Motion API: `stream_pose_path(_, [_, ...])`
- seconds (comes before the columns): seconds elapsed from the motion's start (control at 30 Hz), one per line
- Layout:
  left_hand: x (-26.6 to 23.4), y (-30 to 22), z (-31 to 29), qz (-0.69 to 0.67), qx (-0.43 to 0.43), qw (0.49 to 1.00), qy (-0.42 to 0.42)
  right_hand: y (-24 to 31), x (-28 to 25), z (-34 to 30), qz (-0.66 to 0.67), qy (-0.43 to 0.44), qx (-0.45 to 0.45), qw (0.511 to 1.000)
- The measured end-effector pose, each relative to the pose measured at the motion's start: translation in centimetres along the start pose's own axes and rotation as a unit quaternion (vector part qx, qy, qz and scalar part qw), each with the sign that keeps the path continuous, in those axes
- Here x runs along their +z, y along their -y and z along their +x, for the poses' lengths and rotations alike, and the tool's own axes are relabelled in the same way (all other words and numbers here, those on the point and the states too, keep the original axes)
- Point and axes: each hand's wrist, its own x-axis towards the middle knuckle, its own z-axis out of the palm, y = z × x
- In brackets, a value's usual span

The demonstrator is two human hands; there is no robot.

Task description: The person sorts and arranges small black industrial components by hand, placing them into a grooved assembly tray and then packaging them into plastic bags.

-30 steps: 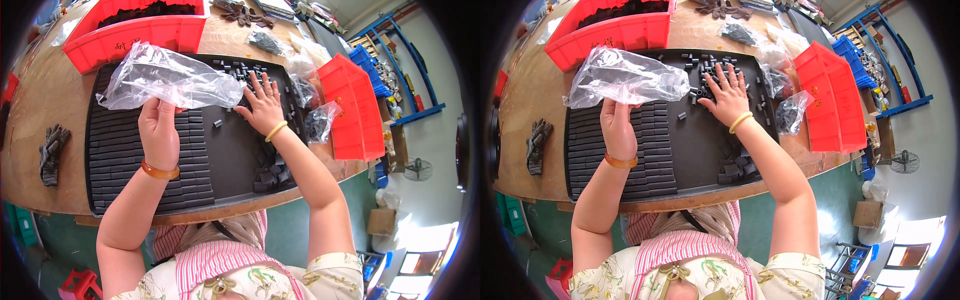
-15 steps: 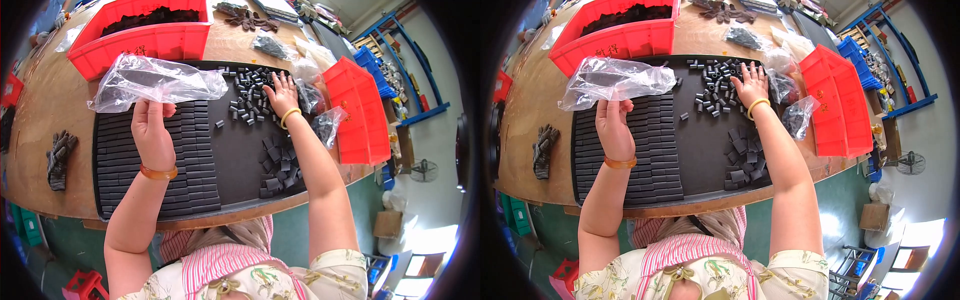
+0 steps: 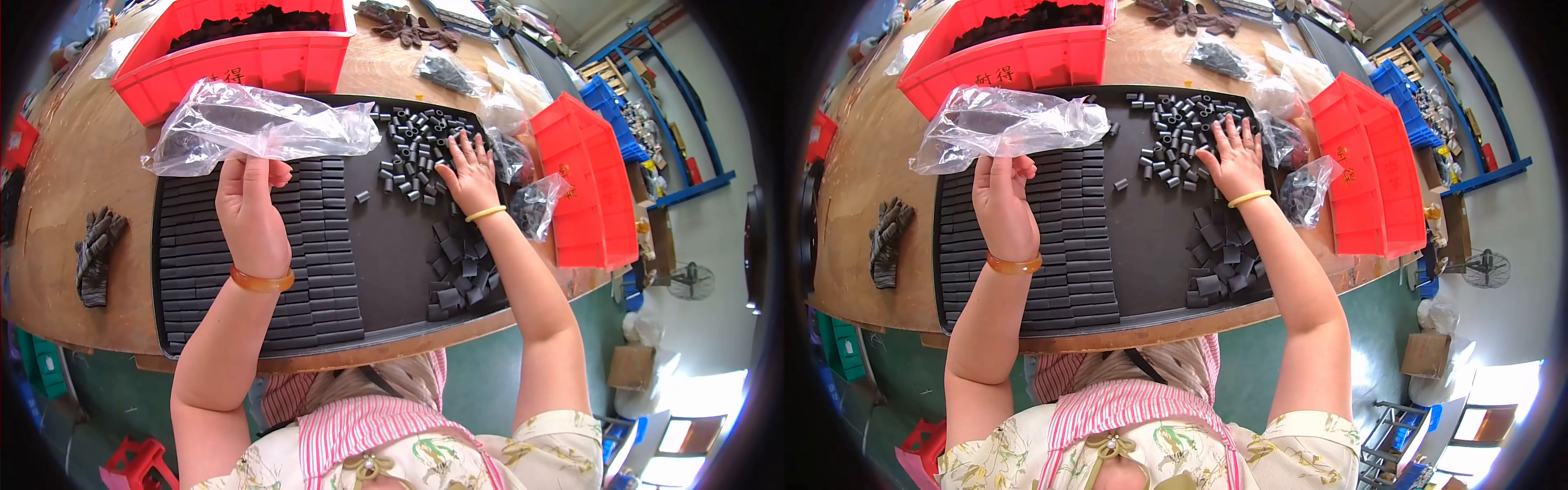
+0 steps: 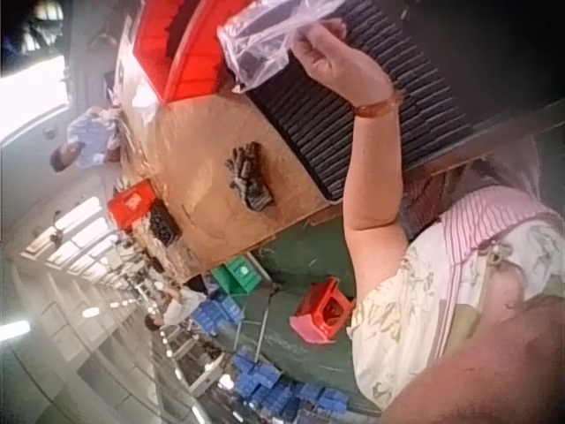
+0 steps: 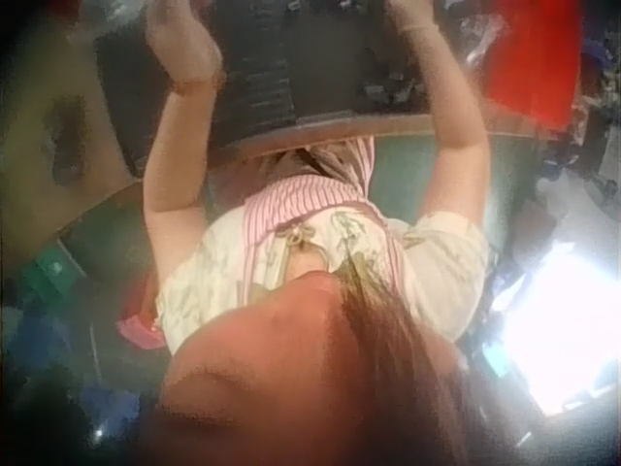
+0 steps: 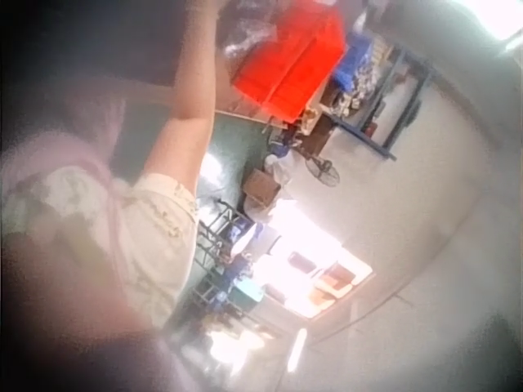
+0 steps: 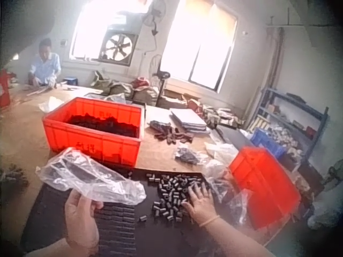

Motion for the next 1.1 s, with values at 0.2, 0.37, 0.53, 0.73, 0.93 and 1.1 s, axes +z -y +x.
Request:
stream_pose_path(0.2, [0.0, -0.1, -0.3, 0.01, -0.001, 1.0, 0.02, 3.0, -0.4, 2.4, 0.082, 0.019, -0.028, 0.996])
stream_pose_path(0.37, [0.2, -0.2, -0.2, 0.006, 0.001, 1.0, 0.009, 1.9, 0.4, 4.0, 0.075, 0.09, 0.017, 0.993])
stream_pose_path(0.53, [0.2, -0.6, -0.1, -0.01, 0.003, 1.0, 0.012, 2.3, 0.4, 3.6, 0.075, 0.094, 0.022, 0.992])
stream_pose_path(0.73, [0.2, -0.5, -0.1, -0.012, 0.011, 1.0, 0.014, 2.0, -0.4, 2.0, 0.063, 0.095, 0.063, 0.992])
stream_pose_path(0.93, [0.3, -0.3, -0.3, -0.007, 0.01, 1.0, 0.017, 5.6, -1.3, 2.1, 0.131, -0.011, -0.047, 0.99])
stream_pose_path(1.1, [0.3, -0.3, -0.3, -0.006, 0.008, 1.0, 0.018, 6.7, -0.6, 3.3, 0.123, 0.062, -0.034, 0.99])
